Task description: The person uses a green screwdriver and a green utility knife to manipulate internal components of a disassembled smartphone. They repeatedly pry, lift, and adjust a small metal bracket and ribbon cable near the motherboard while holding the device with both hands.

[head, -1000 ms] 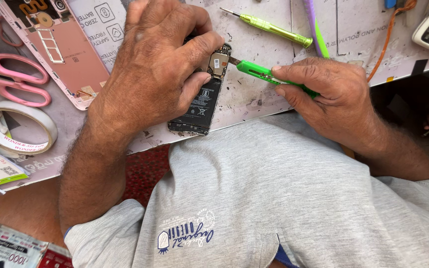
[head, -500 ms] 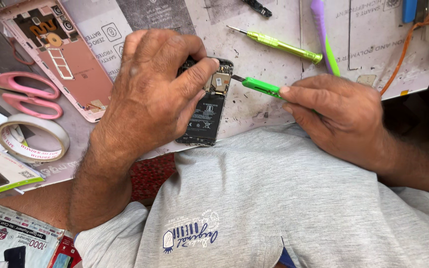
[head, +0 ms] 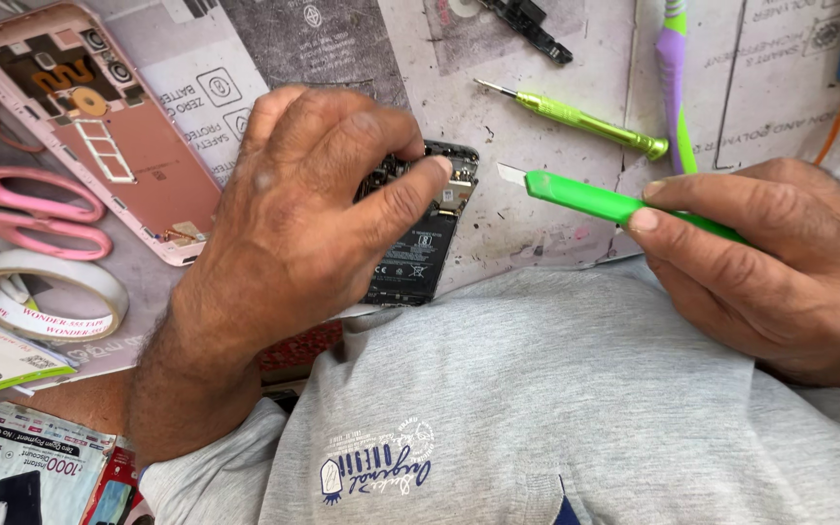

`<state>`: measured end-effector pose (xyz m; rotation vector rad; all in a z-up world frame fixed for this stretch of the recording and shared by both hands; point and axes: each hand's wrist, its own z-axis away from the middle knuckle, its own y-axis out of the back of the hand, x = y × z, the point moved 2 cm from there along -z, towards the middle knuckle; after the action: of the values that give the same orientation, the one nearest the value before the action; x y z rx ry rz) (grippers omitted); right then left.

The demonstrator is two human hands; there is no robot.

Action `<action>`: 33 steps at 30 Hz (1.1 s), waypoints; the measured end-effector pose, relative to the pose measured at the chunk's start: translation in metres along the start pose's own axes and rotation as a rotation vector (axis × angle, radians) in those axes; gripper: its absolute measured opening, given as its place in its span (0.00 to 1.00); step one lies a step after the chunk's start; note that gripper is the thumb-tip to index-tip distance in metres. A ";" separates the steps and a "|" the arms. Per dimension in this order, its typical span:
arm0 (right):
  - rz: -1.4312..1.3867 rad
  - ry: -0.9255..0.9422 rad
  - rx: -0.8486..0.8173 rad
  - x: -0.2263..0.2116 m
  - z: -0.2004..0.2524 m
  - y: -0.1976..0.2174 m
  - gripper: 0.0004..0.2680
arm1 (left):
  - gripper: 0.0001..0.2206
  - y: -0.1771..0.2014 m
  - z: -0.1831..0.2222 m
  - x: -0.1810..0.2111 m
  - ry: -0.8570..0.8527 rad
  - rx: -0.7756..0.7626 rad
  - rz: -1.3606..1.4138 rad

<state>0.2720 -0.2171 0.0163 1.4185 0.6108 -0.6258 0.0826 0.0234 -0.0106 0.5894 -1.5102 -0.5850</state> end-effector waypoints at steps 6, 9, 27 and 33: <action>-0.061 0.038 -0.066 0.013 -0.004 -0.001 0.14 | 0.09 0.004 -0.002 -0.003 0.017 -0.039 0.011; -0.133 0.021 -0.041 0.017 -0.006 -0.003 0.15 | 0.10 0.003 -0.002 -0.004 0.015 -0.042 0.016; -0.152 0.165 -0.143 0.037 -0.021 -0.005 0.12 | 0.07 0.004 -0.005 -0.011 0.040 -0.014 0.093; -0.139 0.134 -0.134 0.037 -0.030 -0.006 0.12 | 0.07 0.004 -0.004 -0.012 0.055 -0.019 0.116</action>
<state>0.2929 -0.1885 -0.0158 1.3074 0.8484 -0.5909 0.0869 0.0340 -0.0164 0.4958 -1.4752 -0.4892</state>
